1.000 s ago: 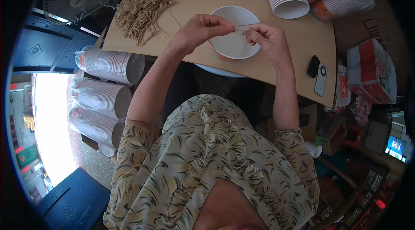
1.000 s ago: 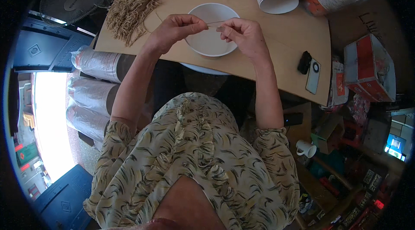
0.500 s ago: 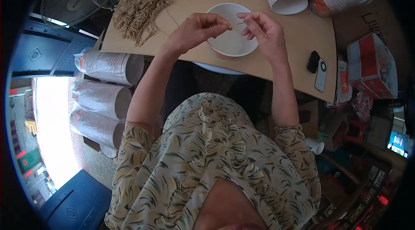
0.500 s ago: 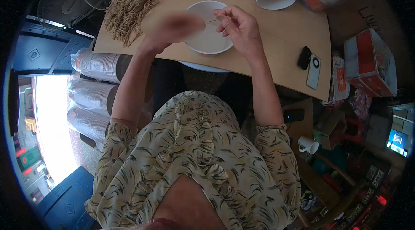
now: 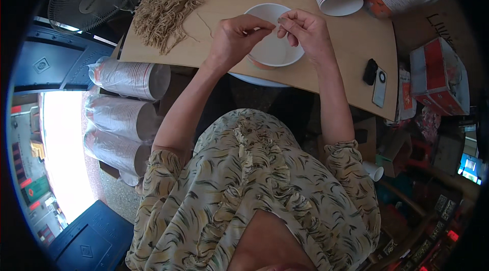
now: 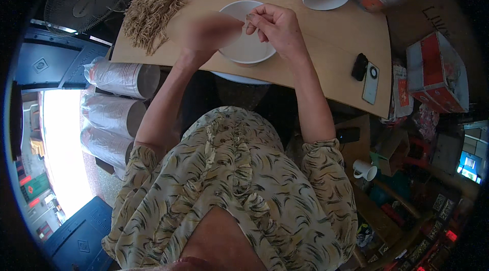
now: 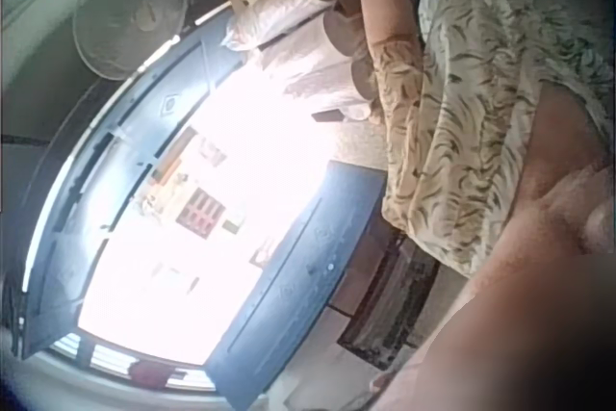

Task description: Tying string around a stack of paper bowls for packaging.

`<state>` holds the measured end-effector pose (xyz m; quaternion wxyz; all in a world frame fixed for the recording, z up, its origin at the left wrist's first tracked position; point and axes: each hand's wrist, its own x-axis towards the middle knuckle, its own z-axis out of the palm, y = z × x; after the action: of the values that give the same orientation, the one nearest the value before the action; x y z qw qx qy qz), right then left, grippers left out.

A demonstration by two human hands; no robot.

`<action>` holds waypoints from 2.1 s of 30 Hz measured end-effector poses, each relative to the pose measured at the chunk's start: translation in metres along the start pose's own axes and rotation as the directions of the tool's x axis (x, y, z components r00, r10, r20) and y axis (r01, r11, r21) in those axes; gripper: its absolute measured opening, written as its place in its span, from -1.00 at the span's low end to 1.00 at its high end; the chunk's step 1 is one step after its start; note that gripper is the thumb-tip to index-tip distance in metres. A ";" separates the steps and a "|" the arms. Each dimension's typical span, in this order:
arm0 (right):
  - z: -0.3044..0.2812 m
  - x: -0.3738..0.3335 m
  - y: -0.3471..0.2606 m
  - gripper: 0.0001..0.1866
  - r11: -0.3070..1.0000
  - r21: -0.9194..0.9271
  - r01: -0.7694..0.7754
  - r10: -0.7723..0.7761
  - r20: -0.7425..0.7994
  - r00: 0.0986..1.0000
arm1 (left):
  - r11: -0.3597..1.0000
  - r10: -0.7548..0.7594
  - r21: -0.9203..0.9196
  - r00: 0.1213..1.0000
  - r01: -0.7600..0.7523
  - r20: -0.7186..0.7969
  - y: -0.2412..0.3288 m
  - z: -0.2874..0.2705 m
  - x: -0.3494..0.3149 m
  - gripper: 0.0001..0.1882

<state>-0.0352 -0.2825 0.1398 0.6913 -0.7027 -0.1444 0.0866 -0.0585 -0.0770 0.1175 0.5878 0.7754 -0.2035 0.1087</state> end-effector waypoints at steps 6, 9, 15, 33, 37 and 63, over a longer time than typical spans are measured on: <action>0.001 -0.001 0.001 -0.88 0.996 0.004 -0.089 0.089 -0.011 0.996 | 0.998 0.011 0.070 0.995 -0.004 -0.101 0.010 0.012 0.000 -0.87; 0.008 -0.003 -0.008 -0.87 0.991 -0.070 -0.113 0.112 -0.015 0.994 | 0.997 0.046 0.072 0.992 -0.038 -0.114 0.004 0.012 -0.003 -0.86; 0.007 -0.003 -0.009 -0.86 0.986 -0.083 -0.144 0.143 -0.018 0.990 | 0.953 0.232 0.225 0.968 -0.205 -0.097 0.004 0.012 -0.005 -0.86; 0.011 -0.023 -0.008 -0.81 0.928 -0.346 0.138 -0.232 -0.245 0.941 | 0.670 -0.423 -0.507 0.840 0.542 0.338 0.008 -0.011 0.004 -0.76; 0.022 -0.046 -0.005 -0.77 0.896 -0.414 0.161 -0.285 -0.260 0.923 | 0.620 -0.422 -0.550 0.829 0.559 0.367 0.006 -0.010 0.003 -0.76; 0.034 -0.053 0.002 -0.89 0.960 -0.256 0.110 -0.178 -0.263 0.948 | 0.686 -0.338 -0.554 0.881 0.471 0.332 0.004 -0.005 -0.003 -0.83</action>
<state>-0.0960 -0.2676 0.1322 0.6198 -0.7732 -0.1045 -0.0839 -0.0621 -0.0721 0.1210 0.7943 0.5708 -0.1094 -0.1770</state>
